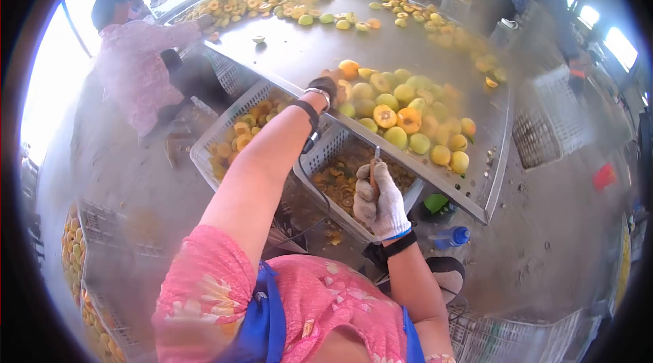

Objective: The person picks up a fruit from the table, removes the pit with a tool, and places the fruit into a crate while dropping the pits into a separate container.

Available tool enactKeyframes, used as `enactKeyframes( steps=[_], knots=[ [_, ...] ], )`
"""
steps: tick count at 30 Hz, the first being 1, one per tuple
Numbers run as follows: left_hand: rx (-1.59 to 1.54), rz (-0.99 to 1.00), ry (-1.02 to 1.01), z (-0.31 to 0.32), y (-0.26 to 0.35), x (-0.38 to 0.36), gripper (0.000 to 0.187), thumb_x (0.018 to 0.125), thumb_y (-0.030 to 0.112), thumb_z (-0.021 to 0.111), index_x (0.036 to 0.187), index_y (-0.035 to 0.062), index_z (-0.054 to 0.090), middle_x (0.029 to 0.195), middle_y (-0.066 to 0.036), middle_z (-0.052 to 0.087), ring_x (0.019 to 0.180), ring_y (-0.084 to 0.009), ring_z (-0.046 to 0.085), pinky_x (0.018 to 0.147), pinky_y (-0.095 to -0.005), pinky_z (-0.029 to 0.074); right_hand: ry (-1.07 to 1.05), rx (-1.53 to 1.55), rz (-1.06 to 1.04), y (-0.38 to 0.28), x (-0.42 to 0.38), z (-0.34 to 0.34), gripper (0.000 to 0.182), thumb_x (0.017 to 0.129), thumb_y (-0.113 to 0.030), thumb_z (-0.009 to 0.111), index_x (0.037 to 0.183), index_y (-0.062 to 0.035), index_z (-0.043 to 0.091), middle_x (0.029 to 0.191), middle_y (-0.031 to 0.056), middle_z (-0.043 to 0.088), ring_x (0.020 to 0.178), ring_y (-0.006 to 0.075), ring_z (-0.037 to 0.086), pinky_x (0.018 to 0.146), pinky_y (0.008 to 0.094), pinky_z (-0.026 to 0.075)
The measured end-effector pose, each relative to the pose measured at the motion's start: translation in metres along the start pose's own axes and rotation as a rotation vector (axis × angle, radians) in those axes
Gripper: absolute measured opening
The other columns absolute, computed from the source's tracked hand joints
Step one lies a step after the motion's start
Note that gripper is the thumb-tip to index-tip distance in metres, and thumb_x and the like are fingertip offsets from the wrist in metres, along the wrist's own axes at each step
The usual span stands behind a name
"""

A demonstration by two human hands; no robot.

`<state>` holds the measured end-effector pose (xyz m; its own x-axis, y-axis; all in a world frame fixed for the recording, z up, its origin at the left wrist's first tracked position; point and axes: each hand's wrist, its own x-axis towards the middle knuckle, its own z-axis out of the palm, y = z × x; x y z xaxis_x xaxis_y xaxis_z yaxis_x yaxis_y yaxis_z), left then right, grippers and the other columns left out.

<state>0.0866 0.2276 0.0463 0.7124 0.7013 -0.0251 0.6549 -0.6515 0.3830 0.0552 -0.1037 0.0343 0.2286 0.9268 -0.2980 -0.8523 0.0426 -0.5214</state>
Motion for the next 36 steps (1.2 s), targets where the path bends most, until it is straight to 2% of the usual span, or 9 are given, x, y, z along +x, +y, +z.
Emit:
enactKeyframes(
  steps=[6,9,16,19,25,28,29,31,36],
  knots=[
    [-0.163,0.153,0.284,0.009,-0.015,-0.029,0.062,0.077,0.033,0.077,0.128,0.0052,0.056,0.115,-0.021,0.066,0.103,-0.0373,0.068,0.084,-0.0397,0.056,0.068,-0.202,-0.121,-0.001,-0.002,0.003,0.037,0.102,-0.049,0.052,0.106,-0.0128,0.057,0.066,-0.0023,0.052,0.041,0.0098,0.042,0.037,0.0247,0.032],
    [-1.215,0.002,0.091,0.003,0.016,-0.076,0.05,0.088,0.023,0.071,0.131,0.0045,0.052,0.115,-0.015,0.067,0.104,-0.0299,0.069,0.08,-0.038,0.06,0.137,-0.315,-0.184,-0.002,-0.003,0.008,0.031,0.102,-0.044,0.054,0.106,-0.0134,0.057,0.067,-0.0022,0.053,0.042,0.0088,0.043,0.038,0.0235,0.034],
    [-2.148,0.023,-0.253,0.034,0.05,-0.158,0.031,0.106,0.026,0.047,0.124,0.0012,0.049,0.114,-0.014,0.065,0.1,-0.0277,0.069,0.077,-0.0423,0.064,0.258,-0.624,-0.302,0.004,0.007,0.002,0.028,0.103,-0.042,0.052,0.109,-0.0158,0.059,0.069,-0.0034,0.052,0.045,0.0077,0.045,0.04,0.0236,0.035],
    [-2.242,0.066,-0.328,0.045,0.058,-0.18,0.035,0.106,0.031,0.045,0.123,0.0007,0.049,0.113,-0.015,0.066,0.1,-0.0274,0.069,0.079,-0.043,0.062,0.301,-0.709,-0.319,0.005,0.006,-0.002,0.029,0.104,-0.041,0.052,0.112,-0.0147,0.06,0.069,-0.0026,0.052,0.045,0.0079,0.045,0.04,0.0242,0.035],
    [-0.992,0.532,0.347,0.093,0.047,-0.18,0.039,0.092,0.01,0.066,0.128,0.0021,0.054,0.116,-0.013,0.064,0.105,-0.0241,0.064,0.091,-0.0366,0.053,0.336,-0.891,-0.477,0.01,0.011,-0.017,0.039,0.103,-0.04,0.053,0.118,-0.0053,0.06,0.074,0.0037,0.058,0.054,0.0163,0.055,0.048,0.0296,0.043],
    [-1.997,0.257,-0.114,0.098,0.07,-0.173,0.027,0.103,0.019,0.049,0.125,0.0032,0.055,0.112,-0.01,0.063,0.103,-0.0208,0.062,0.091,-0.0377,0.054,0.356,-1.223,-0.786,0.016,0.024,-0.039,0.044,0.103,-0.04,0.052,0.119,0.0008,0.059,0.088,0.0161,0.066,0.075,0.0314,0.064,0.067,0.0382,0.05],
    [-1.882,0.231,-0.041,0.096,0.07,-0.178,0.027,0.102,0.02,0.049,0.122,0.0026,0.056,0.108,-0.01,0.063,0.099,-0.0212,0.063,0.09,-0.0386,0.055,0.352,-1.353,-0.931,0.017,0.027,-0.045,0.046,0.103,-0.04,0.051,0.119,0.0026,0.059,0.093,0.0207,0.069,0.084,0.0369,0.066,0.074,0.0412,0.052],
    [-1.73,0.16,0.054,0.09,0.068,-0.187,0.028,0.1,0.022,0.049,0.116,0.0014,0.059,0.1,-0.011,0.065,0.091,-0.022,0.064,0.086,-0.0402,0.056,0.388,-1.232,-0.586,0.009,0.007,-0.018,0.048,0.103,-0.039,0.049,0.119,0.0048,0.059,0.108,0.0296,0.066,0.104,0.0457,0.061,0.091,0.0446,0.048],
    [-1.822,0.212,0.06,0.053,0.092,-0.216,0.035,0.103,0.029,0.043,0.111,-0.0004,0.06,0.097,-0.012,0.066,0.088,-0.0224,0.065,0.084,-0.0394,0.057,0.321,-1.07,-0.484,0.01,-0.004,-0.009,0.054,0.104,-0.04,0.049,0.132,0.0068,0.053,0.126,0.0251,0.062,0.118,0.0344,0.058,0.101,0.0371,0.044]
  ],
)
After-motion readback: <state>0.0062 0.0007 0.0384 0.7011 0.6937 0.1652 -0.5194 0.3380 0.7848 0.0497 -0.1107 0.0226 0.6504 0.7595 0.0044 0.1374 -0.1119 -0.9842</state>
